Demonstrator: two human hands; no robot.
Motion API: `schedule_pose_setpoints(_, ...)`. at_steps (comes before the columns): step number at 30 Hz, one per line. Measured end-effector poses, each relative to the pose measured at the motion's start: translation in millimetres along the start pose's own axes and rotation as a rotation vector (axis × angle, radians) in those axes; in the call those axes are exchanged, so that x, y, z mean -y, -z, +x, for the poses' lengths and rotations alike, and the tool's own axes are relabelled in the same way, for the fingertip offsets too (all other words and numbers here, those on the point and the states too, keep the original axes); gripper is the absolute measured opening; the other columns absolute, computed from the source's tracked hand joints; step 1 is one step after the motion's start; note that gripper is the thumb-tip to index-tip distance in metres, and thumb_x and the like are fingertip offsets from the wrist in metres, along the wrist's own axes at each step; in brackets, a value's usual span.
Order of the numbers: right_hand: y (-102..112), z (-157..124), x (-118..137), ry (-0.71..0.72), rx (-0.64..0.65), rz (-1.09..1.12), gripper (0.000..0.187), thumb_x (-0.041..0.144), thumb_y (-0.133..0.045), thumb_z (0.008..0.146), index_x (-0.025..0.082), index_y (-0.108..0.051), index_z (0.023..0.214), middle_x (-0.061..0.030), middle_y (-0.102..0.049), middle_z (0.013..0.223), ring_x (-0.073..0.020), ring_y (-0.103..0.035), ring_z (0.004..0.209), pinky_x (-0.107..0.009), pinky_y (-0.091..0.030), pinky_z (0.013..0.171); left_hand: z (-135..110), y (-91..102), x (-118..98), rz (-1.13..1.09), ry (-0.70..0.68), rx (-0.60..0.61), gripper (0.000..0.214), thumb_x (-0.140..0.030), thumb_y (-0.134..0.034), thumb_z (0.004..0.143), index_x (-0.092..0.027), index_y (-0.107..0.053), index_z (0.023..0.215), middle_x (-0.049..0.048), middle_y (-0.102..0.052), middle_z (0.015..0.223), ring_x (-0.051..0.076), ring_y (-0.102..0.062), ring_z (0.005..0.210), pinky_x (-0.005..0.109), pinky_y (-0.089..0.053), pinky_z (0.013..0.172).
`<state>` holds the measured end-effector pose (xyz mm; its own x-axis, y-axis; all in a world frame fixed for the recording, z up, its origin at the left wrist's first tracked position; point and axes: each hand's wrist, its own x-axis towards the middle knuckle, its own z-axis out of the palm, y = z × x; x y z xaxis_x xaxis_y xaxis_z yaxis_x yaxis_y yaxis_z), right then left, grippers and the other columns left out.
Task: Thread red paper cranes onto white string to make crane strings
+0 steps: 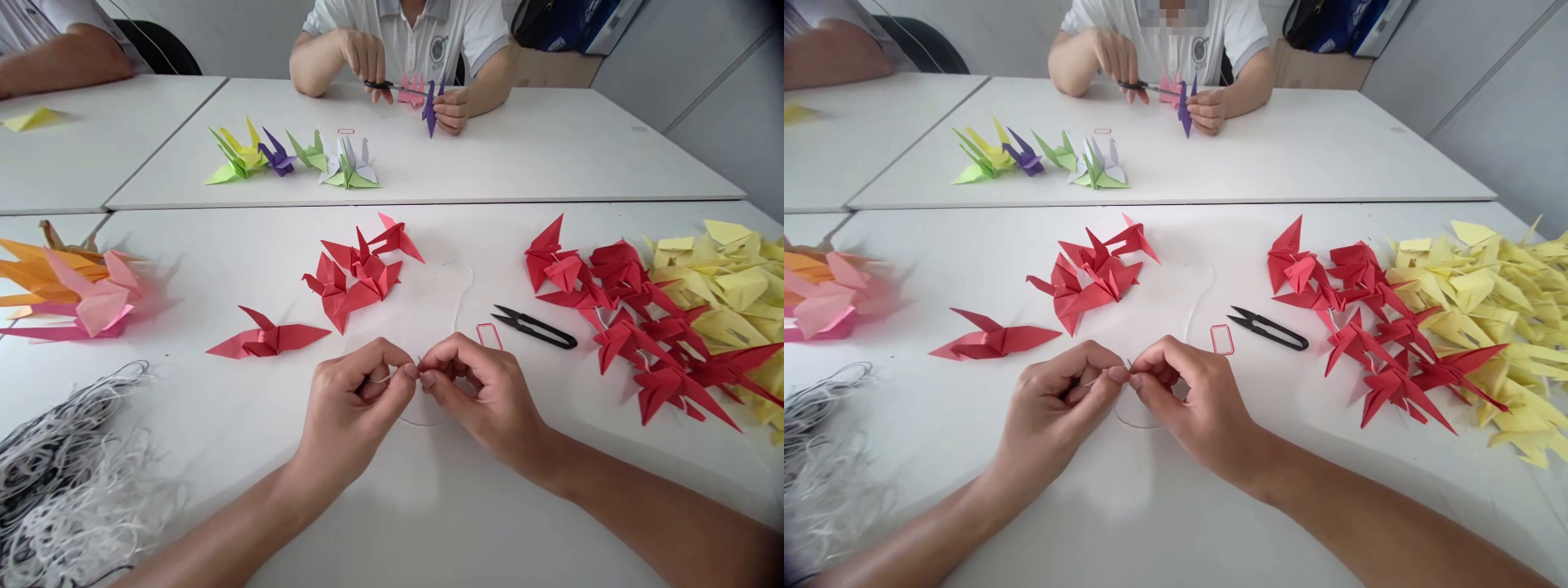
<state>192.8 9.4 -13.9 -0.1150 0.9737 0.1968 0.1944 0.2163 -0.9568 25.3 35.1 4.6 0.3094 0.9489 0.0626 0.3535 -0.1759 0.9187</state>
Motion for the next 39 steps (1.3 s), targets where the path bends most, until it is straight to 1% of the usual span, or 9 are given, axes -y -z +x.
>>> schedule_pose_setpoints(12,-0.3,1.3,-0.2,0.002,0.004,-0.019,0.010,0.013,-0.061,0.090,0.020,-0.059,0.083,0.0042,-0.059,0.072,-0.0080,-0.055,0.064,-0.019,-0.046,0.057,-1.6,0.5,1.0,0.014,-0.002,0.008,0.021,-0.022,-0.055,0.089,-0.018,-0.057,0.068,-0.0075,-0.017,0.053,0.007,-0.021,0.047,0.021,-0.020,0.042)
schedule_pose_setpoints(22,0.4,-0.3,-1.1,0.014,0.015,-0.042,0.008,0.015,-0.060,0.090,0.020,-0.059,0.084,0.0031,-0.060,0.075,-0.0093,-0.055,0.067,-0.021,-0.045,0.060,-1.6,0.8,1.8,0.036,0.004,0.009,0.021,-0.020,-0.053,0.090,-0.017,-0.057,0.069,-0.0075,-0.018,0.054,0.007,-0.022,0.047,0.020,-0.020,0.043)
schedule_pose_setpoints(31,-0.7,0.0,-1.8,0.010,0.012,-0.051,0.009,0.014,-0.060,0.090,0.021,-0.058,0.086,0.0035,-0.060,0.076,-0.0087,-0.055,0.069,-0.020,-0.046,0.061,-0.7,0.5,1.1,0.033,-0.017,0.014,0.021,-0.019,-0.053,0.090,-0.017,-0.056,0.069,-0.0079,-0.018,0.054,0.006,-0.022,0.047,0.019,-0.020,0.043)
schedule_pose_setpoints(39,-1.2,-0.4,-1.2,0.004,0.022,-0.037,0.009,0.014,-0.060,0.090,0.020,-0.058,0.085,0.0040,-0.058,0.074,-0.0081,-0.053,0.066,-0.020,-0.044,0.059,-1.1,0.6,2.5,0.032,-0.004,0.022,0.022,-0.019,-0.053,0.090,-0.017,-0.056,0.069,-0.0078,-0.018,0.054,0.006,-0.022,0.047,0.019,-0.021,0.043)
